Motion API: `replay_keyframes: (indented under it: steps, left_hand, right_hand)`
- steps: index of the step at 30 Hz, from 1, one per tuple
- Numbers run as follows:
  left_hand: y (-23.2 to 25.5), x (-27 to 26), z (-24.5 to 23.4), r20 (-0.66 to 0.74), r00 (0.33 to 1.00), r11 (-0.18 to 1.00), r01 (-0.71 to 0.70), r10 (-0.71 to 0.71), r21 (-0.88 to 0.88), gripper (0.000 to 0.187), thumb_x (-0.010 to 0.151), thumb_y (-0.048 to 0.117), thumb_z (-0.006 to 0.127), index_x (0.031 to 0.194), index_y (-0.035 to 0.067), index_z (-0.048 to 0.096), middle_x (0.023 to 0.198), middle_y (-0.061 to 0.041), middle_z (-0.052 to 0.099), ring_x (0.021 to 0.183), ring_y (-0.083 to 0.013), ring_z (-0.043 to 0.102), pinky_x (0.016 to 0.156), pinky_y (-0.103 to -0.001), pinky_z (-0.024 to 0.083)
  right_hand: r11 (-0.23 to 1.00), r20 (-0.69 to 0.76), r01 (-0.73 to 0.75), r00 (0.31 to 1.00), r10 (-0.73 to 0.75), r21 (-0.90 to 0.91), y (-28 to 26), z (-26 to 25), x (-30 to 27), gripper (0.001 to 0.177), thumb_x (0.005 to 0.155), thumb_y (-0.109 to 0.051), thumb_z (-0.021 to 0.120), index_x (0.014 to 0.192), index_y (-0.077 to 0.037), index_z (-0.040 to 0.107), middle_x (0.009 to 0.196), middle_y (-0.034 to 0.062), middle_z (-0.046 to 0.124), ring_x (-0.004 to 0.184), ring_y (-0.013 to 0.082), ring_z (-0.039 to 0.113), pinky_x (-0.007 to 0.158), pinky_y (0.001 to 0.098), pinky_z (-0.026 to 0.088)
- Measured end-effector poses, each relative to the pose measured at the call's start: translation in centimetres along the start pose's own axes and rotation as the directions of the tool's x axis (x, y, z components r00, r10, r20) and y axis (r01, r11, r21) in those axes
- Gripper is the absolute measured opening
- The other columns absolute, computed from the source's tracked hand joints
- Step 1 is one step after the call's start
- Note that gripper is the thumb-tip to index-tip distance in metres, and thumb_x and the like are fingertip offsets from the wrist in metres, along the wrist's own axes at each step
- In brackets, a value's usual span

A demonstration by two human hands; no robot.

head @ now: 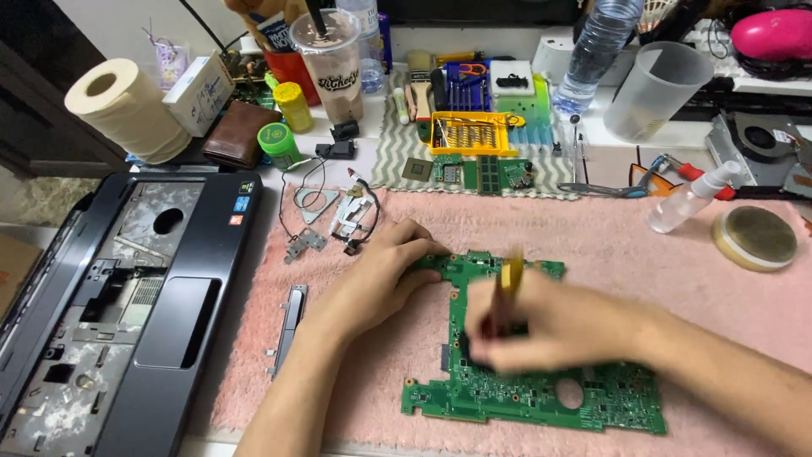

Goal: The person uses a brush to clean a green circuit board placed on a pink towel. They systematically brush the surface of the board, occasionally lifting and repositioning it to access different areas.

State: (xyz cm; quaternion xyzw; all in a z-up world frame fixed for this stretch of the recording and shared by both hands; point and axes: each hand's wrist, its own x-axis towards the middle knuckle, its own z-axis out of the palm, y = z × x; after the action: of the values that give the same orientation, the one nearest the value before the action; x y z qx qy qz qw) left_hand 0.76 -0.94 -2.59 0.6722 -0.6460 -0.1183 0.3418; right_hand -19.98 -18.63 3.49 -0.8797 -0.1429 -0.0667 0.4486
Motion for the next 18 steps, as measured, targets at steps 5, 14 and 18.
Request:
replay_keyframes:
  steps: [5,14,18]
  left_hand:
    - [0.1,-0.1,0.1,0.005,1.0,1.0,0.01,-0.01,0.013,0.033,0.106,0.028,0.08,0.129,0.004,0.081,0.121,-0.015,0.07,0.117,-0.0406,0.07,0.106,-0.051,0.06]
    - [-0.3,0.0,0.4,-0.016,1.0,1.0,0.02,-0.02,-0.014,0.033,0.105,0.024,0.081,0.13,0.004,0.081,0.121,-0.017,0.072,0.117,-0.0423,0.071,0.107,-0.052,0.06]
    - [-0.8,-0.2,0.6,-0.027,0.999,0.999,-0.032,0.031,-0.019,0.029,0.104,0.02,0.081,0.128,0.005,0.079,0.12,-0.015,0.07,0.115,-0.0393,0.07,0.103,-0.05,0.058]
  right_hand:
    - [0.958,-0.206,-0.026,0.978,-0.034,-0.285,3.9,0.0,-0.9,0.007,0.097,-0.008,0.083,0.092,-0.01,0.079,0.082,0.0055,0.075,0.073,0.0229,0.076,0.071,0.0351,0.064]
    - [0.936,-0.277,-0.06,0.96,-0.04,-0.346,3.5,0.1,-0.9,0.007,0.096,-0.01,0.088,0.093,-0.009,0.082,0.087,0.0063,0.08,0.077,0.0226,0.08,0.072,0.0342,0.066]
    - [0.977,-0.04,0.069,0.996,-0.079,-0.204,1.8,1.0,-0.1,0.009,0.095,-0.009,0.086,0.093,-0.013,0.078,0.086,0.0018,0.078,0.077,0.0196,0.078,0.071,0.0311,0.066]
